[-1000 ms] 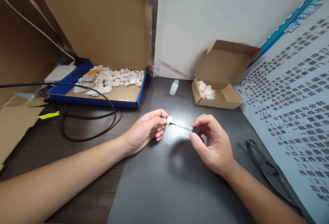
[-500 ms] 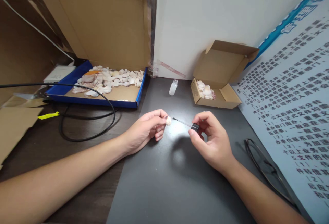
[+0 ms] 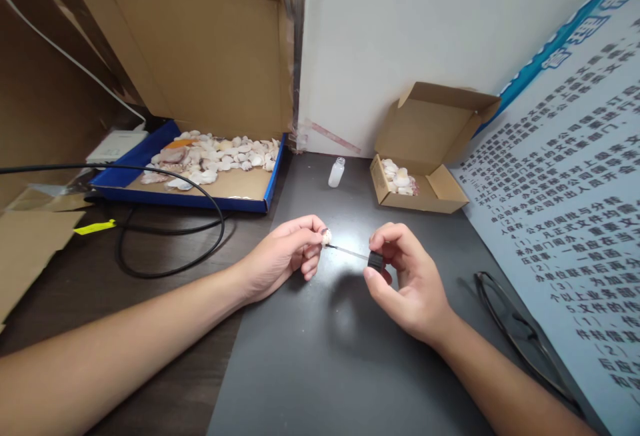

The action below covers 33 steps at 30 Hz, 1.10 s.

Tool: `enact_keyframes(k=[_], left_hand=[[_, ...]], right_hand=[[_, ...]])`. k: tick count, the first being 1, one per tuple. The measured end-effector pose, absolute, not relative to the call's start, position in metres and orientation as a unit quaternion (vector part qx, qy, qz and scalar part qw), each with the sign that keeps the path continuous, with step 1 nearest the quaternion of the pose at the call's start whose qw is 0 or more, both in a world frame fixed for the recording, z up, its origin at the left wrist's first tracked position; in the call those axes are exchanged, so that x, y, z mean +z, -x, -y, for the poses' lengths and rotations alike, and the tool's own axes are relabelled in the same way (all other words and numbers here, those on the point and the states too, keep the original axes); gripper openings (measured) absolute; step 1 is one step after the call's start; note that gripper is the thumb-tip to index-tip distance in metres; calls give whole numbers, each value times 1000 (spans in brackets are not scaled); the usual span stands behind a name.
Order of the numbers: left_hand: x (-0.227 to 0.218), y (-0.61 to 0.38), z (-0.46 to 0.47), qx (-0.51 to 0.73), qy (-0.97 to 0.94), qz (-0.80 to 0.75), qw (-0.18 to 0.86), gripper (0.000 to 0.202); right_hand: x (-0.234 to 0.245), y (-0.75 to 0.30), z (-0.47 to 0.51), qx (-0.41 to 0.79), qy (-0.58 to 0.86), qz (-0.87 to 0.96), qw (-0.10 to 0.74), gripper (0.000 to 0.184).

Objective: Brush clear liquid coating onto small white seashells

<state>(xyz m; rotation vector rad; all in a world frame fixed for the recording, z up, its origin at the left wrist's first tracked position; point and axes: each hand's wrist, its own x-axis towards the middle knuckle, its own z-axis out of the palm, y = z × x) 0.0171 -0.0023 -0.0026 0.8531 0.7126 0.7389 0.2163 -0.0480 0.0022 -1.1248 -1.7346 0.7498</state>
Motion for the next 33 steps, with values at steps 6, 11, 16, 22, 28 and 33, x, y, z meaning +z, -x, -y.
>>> enact_keyframes(k=[6,11,16,22,28,33], left_hand=[[-4,-17,1,340,-400,-327,786,10],[-4,-17,2,336,-406,-326,785,10],[-5,-17,2,336,-410,-328,782,10],[-5,-16,2,336,-409,-323,785,10],[-5,-17,2,335,-411,-321,784,11],[-6,-17,2,340,-414,-322,780,12]], right_hand=[[2,-217,47,295,459,693,470,21],[2,-216,47,283,468,702,456,21],[2,-217,47,287,454,699,473,21],[1,-218,47,273,476,695,464,22],[1,-217,47,296,430,716,463,22],[1,-218,46,276,458,702,470,21]])
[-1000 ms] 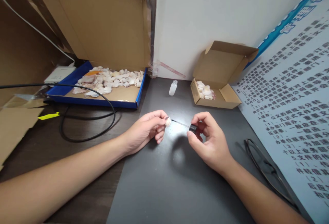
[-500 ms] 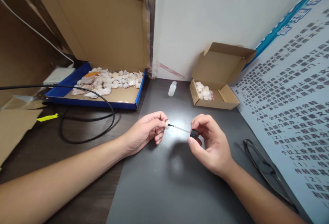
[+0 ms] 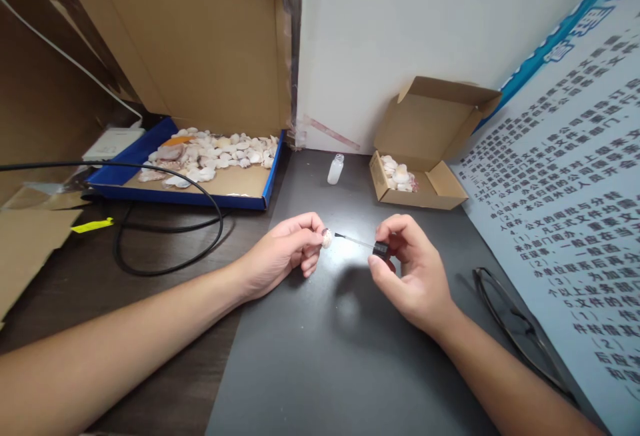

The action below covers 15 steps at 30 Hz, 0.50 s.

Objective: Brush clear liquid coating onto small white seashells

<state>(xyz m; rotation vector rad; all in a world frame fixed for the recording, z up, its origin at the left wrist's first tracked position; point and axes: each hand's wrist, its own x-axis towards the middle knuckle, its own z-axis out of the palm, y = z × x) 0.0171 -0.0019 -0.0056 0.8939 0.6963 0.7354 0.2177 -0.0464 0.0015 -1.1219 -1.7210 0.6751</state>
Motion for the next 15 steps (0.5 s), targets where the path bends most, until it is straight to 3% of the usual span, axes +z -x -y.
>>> enact_keyframes(k=[15], left_hand=[[-7,-16,2,342,-416,-319,780,15]], right_hand=[[4,-217,48,278,443,716,462,20]])
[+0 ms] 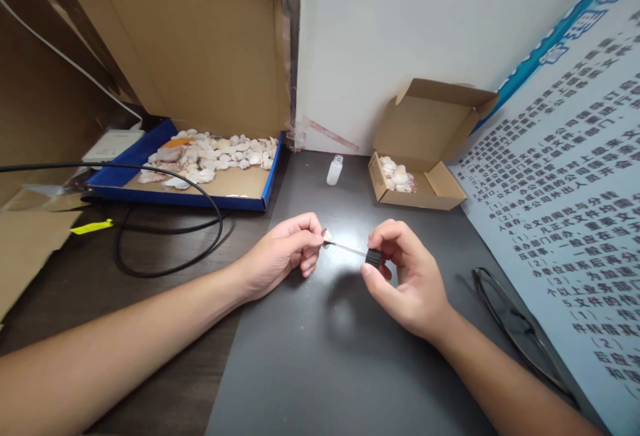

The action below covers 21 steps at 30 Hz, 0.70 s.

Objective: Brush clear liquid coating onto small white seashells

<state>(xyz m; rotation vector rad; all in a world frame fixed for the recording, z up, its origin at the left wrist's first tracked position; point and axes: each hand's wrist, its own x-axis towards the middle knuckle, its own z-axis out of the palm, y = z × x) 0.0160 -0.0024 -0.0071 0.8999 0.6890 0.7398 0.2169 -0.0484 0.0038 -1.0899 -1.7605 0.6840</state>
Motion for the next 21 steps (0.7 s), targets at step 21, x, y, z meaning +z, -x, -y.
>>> enact_keyframes(k=[21], left_hand=[[-5,-17,2,342,-416,-324,778,17]], right_hand=[[5,-217,47,257,480,701,460,19]])
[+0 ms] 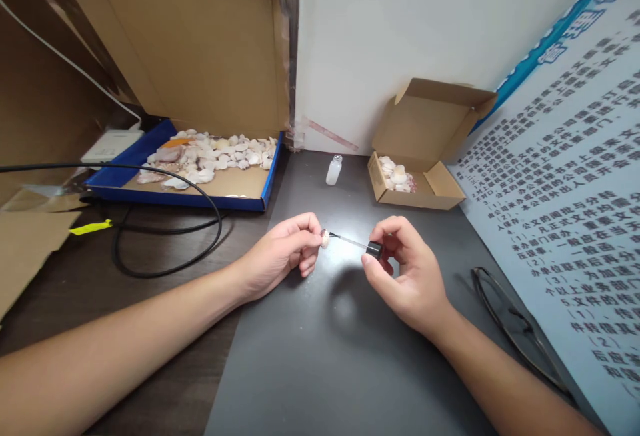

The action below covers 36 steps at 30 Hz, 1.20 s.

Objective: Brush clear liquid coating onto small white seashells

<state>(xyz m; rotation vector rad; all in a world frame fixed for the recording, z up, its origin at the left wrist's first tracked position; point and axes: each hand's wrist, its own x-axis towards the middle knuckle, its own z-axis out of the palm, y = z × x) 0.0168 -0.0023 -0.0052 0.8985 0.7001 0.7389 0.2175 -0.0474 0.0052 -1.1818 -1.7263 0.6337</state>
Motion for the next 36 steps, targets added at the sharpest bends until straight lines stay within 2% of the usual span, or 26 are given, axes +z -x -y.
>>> enact_keyframes(k=[6,12,18,36], left_hand=[[-6,-17,3,342,-415,-322,779,15],[-5,-17,3,342,-415,-326,778,17],[-6,-16,3,341,-420,-322,776,18],[-3,-19,3,339,-439,-332,763,19]], right_hand=[[4,-217,48,264,455,713,464,18],[6,-218,47,244,491,698,460,17],[3,-219,49,263,454,718,458,20],[5,-217,47,236,500,694,461,17]])
